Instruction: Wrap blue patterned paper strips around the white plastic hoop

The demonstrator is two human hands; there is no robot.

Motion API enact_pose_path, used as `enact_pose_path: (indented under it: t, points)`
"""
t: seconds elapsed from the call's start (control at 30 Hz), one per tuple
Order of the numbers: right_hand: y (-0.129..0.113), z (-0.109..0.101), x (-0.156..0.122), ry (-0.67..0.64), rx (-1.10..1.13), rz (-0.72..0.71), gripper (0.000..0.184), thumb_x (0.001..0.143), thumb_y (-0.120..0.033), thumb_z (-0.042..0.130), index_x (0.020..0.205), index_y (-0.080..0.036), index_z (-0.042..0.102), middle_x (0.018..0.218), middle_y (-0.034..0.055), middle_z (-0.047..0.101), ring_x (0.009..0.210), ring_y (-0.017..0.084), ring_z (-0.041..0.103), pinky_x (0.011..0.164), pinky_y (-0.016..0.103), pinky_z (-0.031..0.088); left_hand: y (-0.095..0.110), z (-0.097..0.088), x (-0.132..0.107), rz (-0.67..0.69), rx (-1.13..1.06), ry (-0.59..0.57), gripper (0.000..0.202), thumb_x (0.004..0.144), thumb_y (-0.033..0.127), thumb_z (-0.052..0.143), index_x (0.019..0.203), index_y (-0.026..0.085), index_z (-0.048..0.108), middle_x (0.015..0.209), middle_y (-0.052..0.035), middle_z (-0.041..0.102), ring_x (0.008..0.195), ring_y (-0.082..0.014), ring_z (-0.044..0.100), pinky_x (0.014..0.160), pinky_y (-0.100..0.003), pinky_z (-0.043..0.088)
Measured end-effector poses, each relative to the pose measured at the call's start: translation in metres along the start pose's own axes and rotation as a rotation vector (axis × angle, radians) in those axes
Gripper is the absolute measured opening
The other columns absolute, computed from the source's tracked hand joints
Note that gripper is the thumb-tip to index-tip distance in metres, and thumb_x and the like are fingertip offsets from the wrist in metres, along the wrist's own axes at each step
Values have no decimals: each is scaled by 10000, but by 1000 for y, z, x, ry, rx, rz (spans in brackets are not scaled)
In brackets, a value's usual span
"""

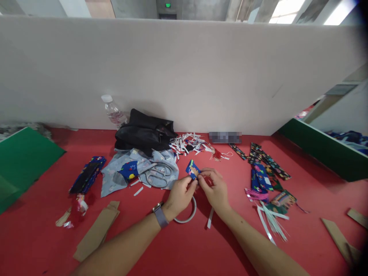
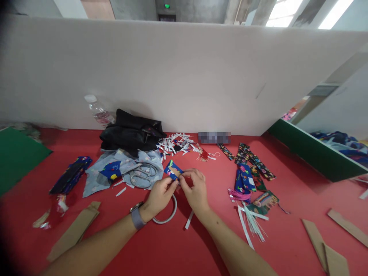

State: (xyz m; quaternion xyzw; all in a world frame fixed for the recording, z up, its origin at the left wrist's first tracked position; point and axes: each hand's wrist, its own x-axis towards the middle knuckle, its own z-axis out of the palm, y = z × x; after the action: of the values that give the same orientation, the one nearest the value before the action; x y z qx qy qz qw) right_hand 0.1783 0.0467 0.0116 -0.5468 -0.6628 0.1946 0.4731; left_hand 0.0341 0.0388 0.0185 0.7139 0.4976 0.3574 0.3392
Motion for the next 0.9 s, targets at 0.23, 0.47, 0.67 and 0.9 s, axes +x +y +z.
enact_pose_path:
  t: [0.23,0.47,0.67,0.9]
  points:
    - [0,0,0,-2,-10,-10,111,808,-302,565,757,-213,608,887,50,640,872,205,586,833,384,407,-6,4,0,-22,-16,-4,267,902,339,398,760,173,551,731,-32,668,654,-141,610,562,-213,393]
    - [0,-1,0,-1,2,-13,134,824,-315,550,761,-216,616,896,55,637,880,204,580,837,386,407,0,0,0,4,-19,-5,257,905,320,398,769,173,559,784,-43,680,704,-148,625,600,-217,417]
    - [0,-1,0,-3,11,-8,132,823,-314,551,762,-218,618,895,54,635,875,205,583,832,389,413,2,-1,0,0,-51,-2,235,903,293,409,769,176,563,785,-32,680,677,-131,620,592,-206,418]
    - [2,-1,0,-7,16,6,135,823,-310,549,752,-218,617,890,50,636,873,204,584,831,383,415,1,0,-1,7,-49,-4,233,901,292,413,772,177,568,786,-32,685,669,-129,620,596,-207,422]
